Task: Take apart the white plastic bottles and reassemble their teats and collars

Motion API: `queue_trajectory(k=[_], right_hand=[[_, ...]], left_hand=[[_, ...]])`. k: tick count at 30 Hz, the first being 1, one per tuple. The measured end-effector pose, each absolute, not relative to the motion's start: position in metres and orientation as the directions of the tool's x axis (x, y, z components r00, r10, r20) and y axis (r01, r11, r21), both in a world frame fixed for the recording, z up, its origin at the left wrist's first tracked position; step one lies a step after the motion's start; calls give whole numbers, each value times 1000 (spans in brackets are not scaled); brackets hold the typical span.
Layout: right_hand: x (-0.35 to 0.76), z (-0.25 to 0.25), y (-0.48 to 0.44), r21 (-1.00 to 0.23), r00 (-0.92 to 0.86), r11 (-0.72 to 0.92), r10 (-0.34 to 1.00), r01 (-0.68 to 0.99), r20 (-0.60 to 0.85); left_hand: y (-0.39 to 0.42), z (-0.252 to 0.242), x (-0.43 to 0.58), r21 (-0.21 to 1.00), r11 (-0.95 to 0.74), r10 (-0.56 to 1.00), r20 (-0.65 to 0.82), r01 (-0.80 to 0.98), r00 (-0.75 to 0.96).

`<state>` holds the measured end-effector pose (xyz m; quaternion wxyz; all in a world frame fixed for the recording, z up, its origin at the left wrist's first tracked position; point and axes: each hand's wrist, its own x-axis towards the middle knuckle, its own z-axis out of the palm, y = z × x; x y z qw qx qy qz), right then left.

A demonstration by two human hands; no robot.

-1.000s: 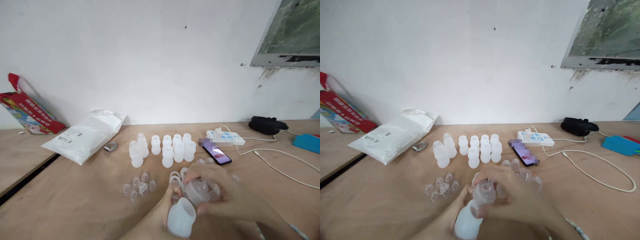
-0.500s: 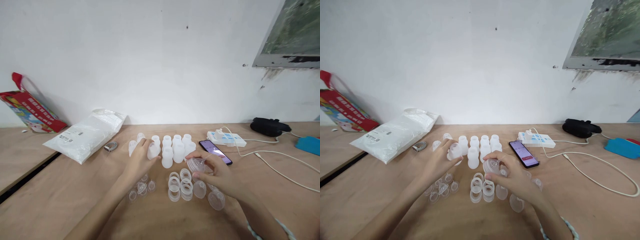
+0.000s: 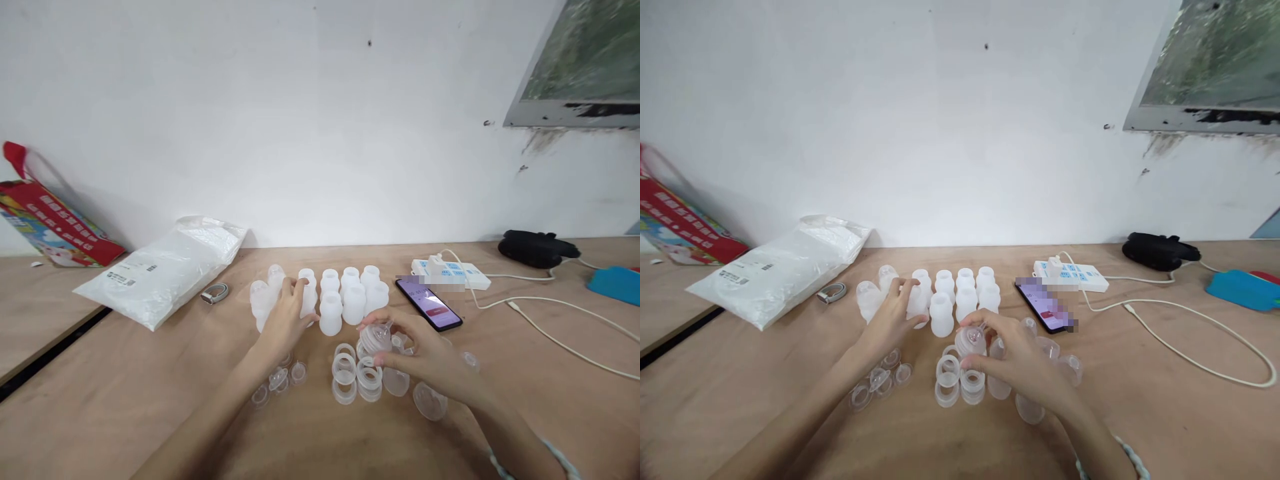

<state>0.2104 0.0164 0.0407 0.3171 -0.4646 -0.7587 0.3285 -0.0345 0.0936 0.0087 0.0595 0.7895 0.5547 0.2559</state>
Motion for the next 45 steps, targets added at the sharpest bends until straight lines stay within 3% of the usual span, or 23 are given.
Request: queue_trajectory(k=[7, 10, 13, 15, 20, 24, 29, 32, 45], right_hand=[[205, 42, 16, -795, -399, 416, 884, 441, 242], [198, 37, 16, -792, -398, 442, 875, 421, 276], [189, 30, 15, -800, -355, 464, 872, 379, 337], [184, 25, 15, -807, -322, 474, 871, 352, 371], [176, 14, 17, -812, -293, 497, 861, 306, 417], [172, 4, 18, -761, -295, 550, 833, 344, 468], [170, -6, 18, -527, -342, 747, 658, 405, 670], [170, -5, 17, -425, -371, 791, 591, 441, 716], [171, -6, 16, -361, -471, 781, 604, 510, 643]], left_hand=[[69, 24, -38, 393, -402, 879, 419, 827, 229], [41, 33, -27, 643, -448, 894, 336, 621, 298], [19, 30, -13, 927, -257, 893, 119, 274, 435], [12, 22, -6, 989, -132, 863, 81, 66, 499], [10, 0, 0, 941, 187, 886, -37, -282, 462], [8, -5, 2, 839, 296, 906, -95, -456, 413], [11, -6, 3, 842, 281, 910, -83, -460, 405], [12, -8, 3, 844, 272, 907, -63, -463, 417], [16, -15, 3, 861, 284, 911, -105, -421, 399]])
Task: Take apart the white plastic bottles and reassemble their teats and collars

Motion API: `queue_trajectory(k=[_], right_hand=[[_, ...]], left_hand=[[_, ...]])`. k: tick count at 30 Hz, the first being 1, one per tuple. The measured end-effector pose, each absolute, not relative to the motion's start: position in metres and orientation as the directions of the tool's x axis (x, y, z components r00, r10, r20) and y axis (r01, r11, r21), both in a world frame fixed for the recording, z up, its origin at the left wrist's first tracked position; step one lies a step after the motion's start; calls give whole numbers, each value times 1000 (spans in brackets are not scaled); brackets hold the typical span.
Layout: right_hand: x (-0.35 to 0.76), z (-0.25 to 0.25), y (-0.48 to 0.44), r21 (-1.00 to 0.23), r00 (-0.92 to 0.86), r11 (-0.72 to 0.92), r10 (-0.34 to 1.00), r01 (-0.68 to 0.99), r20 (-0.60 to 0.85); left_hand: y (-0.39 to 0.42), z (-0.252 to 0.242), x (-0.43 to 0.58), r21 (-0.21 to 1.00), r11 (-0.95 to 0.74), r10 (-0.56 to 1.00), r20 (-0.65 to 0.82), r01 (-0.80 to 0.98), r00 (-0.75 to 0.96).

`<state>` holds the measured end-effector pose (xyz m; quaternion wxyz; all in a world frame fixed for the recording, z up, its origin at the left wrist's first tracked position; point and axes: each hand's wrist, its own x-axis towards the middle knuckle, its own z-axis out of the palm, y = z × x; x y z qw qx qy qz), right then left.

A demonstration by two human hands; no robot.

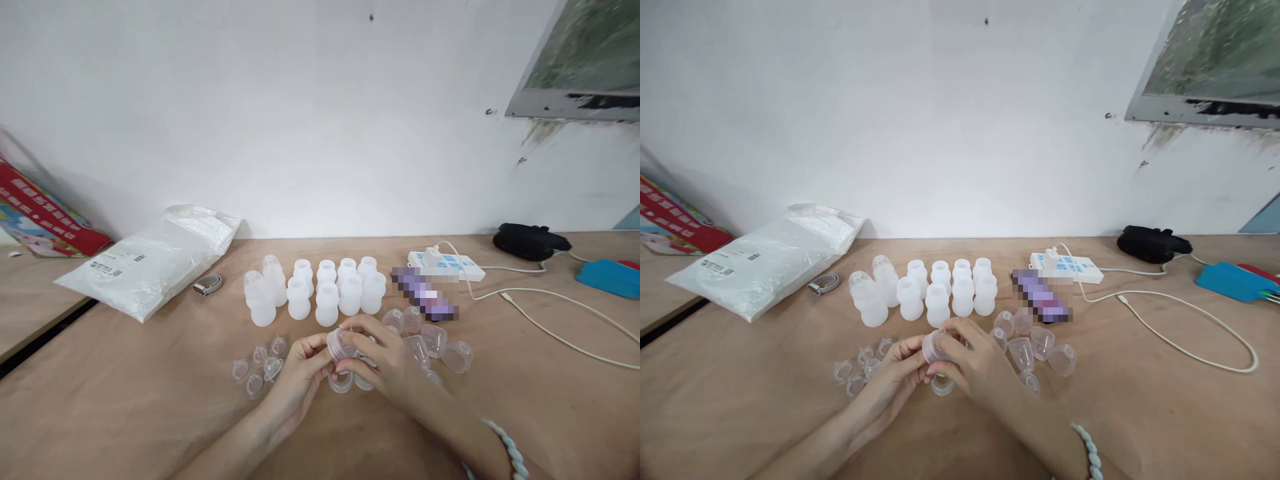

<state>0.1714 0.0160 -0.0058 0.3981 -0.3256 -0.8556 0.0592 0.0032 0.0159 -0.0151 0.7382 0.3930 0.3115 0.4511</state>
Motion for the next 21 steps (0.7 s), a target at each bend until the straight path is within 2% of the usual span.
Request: queue_trajectory(k=[4, 8, 10, 14, 18, 21], right_hand=[[171, -6, 17, -407, -503, 764, 639, 501, 582], [174, 2, 15, -606, -502, 641, 759, 471, 414], [177, 7, 16, -679, -523, 593, 778, 432, 348], [182, 13, 17, -739, -525, 590, 763, 326, 377], [182, 16, 16, -795, -495, 552, 779, 251, 385], [187, 16, 18, -891, -474, 448, 802, 75, 363]], left_hand=[[16, -15, 2, 875, 299, 912, -144, -381, 384], [13, -12, 0, 913, 264, 907, -125, -312, 401], [12, -10, 0, 932, 243, 897, -111, -268, 428], [11, -5, 2, 952, 202, 869, -66, -229, 491], [9, -3, 4, 956, 162, 877, -25, -246, 480], [10, -6, 2, 955, 160, 883, -26, -250, 469]])
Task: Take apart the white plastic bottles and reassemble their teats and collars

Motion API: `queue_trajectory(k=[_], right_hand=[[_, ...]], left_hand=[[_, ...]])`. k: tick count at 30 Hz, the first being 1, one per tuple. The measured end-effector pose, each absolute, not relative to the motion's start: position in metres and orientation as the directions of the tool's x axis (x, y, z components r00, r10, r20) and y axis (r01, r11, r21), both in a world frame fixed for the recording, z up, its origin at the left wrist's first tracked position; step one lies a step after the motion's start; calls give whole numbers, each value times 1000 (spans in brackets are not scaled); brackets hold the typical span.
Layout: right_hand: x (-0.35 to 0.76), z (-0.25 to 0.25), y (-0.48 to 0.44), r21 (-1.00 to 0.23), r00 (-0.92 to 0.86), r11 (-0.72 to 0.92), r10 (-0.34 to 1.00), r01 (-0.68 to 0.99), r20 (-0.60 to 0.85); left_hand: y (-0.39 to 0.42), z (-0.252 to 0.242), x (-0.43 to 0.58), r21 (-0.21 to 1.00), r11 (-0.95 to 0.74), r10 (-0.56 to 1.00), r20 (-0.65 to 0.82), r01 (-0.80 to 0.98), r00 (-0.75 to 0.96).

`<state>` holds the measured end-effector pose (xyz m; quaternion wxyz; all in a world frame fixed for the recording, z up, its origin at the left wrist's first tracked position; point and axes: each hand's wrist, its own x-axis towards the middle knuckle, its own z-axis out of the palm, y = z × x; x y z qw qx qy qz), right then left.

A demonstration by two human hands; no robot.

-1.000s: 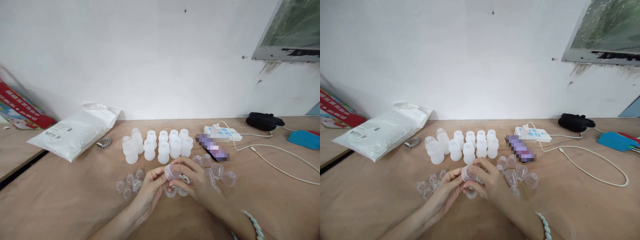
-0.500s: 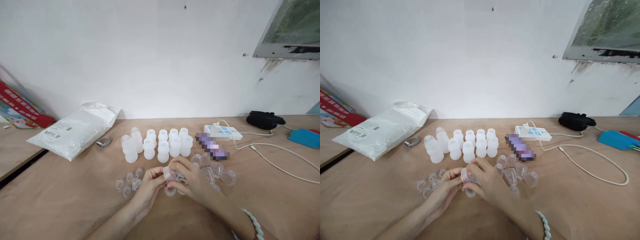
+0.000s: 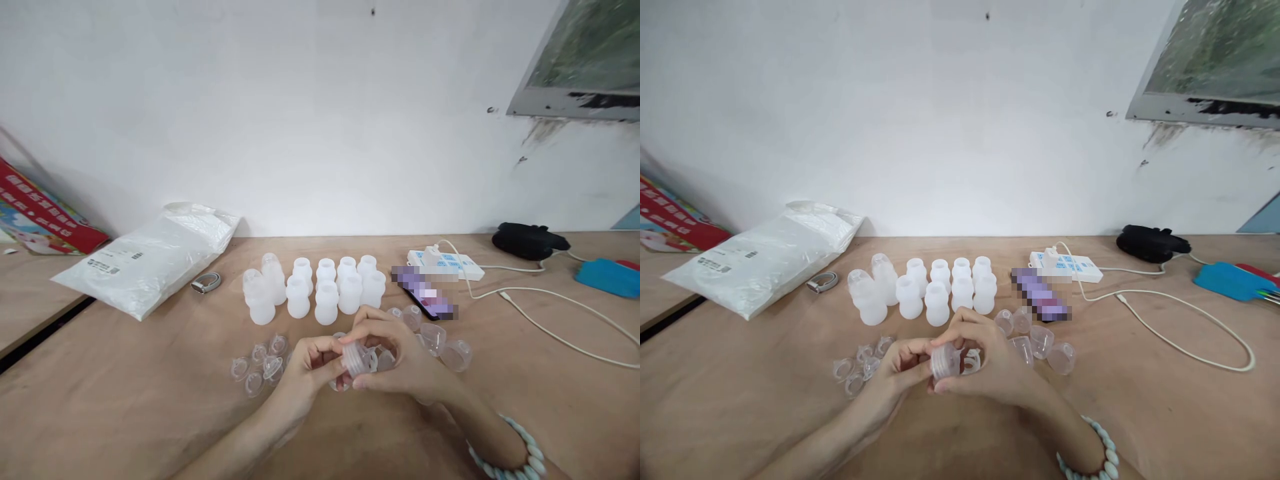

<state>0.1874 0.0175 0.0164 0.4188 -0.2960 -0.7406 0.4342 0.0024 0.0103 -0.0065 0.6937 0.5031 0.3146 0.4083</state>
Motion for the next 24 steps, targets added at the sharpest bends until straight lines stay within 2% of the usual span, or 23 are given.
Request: queue_trajectory(k=[2, 4, 6, 8, 10, 12, 14, 16, 20, 22, 24], right_hand=[[199, 18, 22, -917, -415, 384, 821, -107, 392], [216, 22, 30, -899, -283, 366, 859, -242, 426], [233, 26, 37, -896, -133, 380, 900, -230, 416], [243, 30, 42, -932, -85, 353, 930, -78, 359], [245, 32, 44, -936, -145, 321, 943, 145, 301], [241, 32, 42, -866, -260, 356, 926, 351, 276], [235, 32, 40, -762, -367, 425, 892, 489, 263], [232, 32, 37, -679, -406, 451, 882, 580, 240], [233, 33, 36, -613, -318, 389, 920, 688, 227], [235, 33, 36, -616, -285, 356, 934, 703, 215], [235, 32, 37, -616, -274, 333, 942, 714, 192]], left_hand=[[13, -11, -2, 954, 167, 906, -49, -249, 421], [18, -13, -7, 955, 159, 934, -64, -249, 352], [24, -11, -14, 967, 123, 948, -48, -221, 315], [28, -3, -22, 986, 53, 954, -3, -159, 299], [32, 8, -31, 994, -39, 961, 65, -103, 269], [35, 18, -40, 992, -122, 963, 129, -44, 236], [38, 23, -49, 985, -169, 959, 157, 30, 237], [40, 24, -55, 983, -158, 945, 122, 97, 304], [41, 15, -55, 949, -159, 904, 28, 274, 426], [39, 9, -50, 864, -275, 876, 44, 423, 480], [37, 4, -45, 729, -423, 816, 48, 538, 577]])
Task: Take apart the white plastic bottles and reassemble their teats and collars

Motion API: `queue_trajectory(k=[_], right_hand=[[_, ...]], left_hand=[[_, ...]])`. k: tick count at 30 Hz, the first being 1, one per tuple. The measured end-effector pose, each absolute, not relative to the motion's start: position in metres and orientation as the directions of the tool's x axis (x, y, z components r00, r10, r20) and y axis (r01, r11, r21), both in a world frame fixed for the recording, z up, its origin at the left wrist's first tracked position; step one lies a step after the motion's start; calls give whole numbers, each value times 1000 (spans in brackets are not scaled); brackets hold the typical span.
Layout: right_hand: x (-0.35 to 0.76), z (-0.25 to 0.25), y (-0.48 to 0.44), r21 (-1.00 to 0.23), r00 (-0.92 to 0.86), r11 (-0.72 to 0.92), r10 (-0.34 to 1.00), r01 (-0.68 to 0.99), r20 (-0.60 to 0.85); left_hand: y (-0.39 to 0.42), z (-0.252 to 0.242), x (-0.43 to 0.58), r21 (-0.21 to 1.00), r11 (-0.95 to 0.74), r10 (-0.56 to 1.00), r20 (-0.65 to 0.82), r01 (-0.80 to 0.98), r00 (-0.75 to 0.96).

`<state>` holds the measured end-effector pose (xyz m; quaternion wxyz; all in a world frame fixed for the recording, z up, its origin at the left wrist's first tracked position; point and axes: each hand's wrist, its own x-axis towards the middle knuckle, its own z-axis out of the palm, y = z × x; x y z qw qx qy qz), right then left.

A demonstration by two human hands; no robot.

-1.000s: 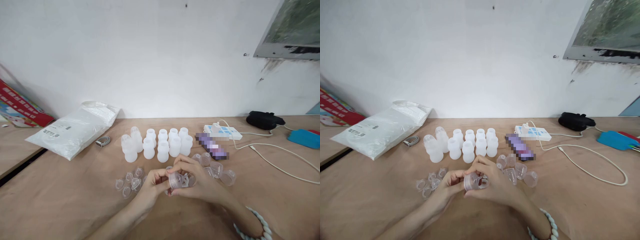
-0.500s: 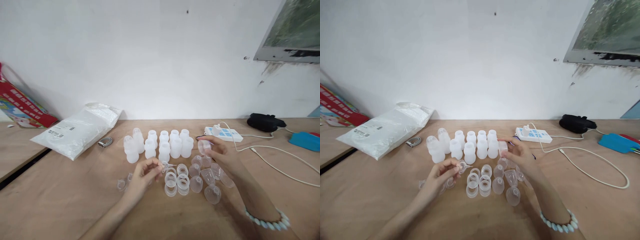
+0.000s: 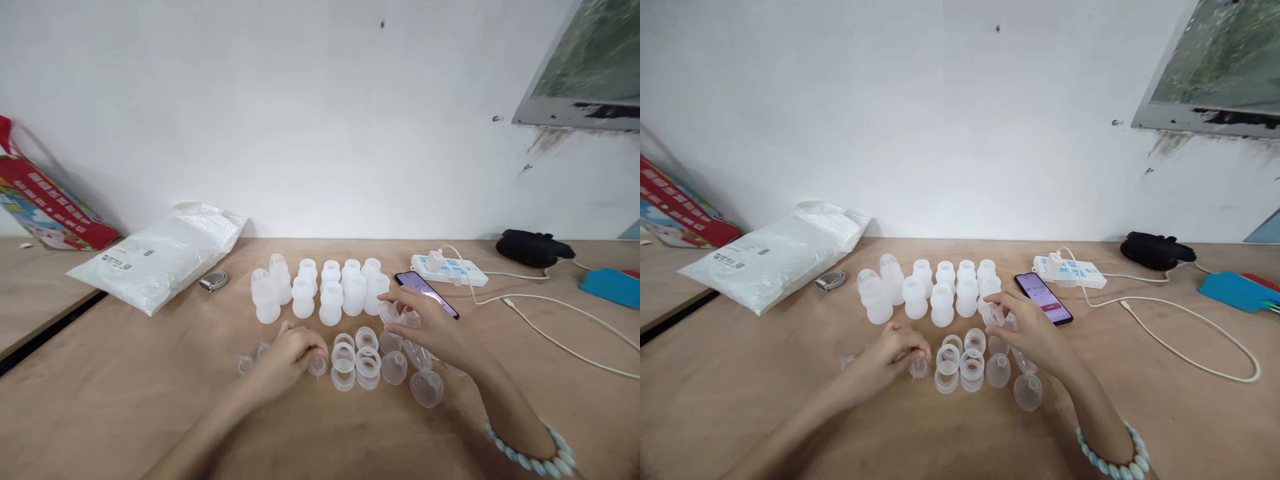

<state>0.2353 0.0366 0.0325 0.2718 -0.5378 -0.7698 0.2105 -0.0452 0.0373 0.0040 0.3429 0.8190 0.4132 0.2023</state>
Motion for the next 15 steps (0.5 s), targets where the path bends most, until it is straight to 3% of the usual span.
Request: queue_trajectory(k=[3, 9, 12, 15], right_hand=[[235, 35, 36, -607, -268, 313, 949, 730, 167], [245, 47, 26, -538, -263, 314, 950, 783, 172], [253, 46, 19, -475, -310, 342, 939, 811, 146], [257, 39, 16, -396, -327, 346, 938, 851, 116]], left_hand=[[37, -5, -41, 524, -576, 750, 34, 628, 660], [44, -25, -42, 96, -680, 732, 127, 727, 669], [46, -28, -43, -18, -654, 743, 175, 757, 646], [46, -23, -44, -52, -628, 740, 269, 776, 617]])
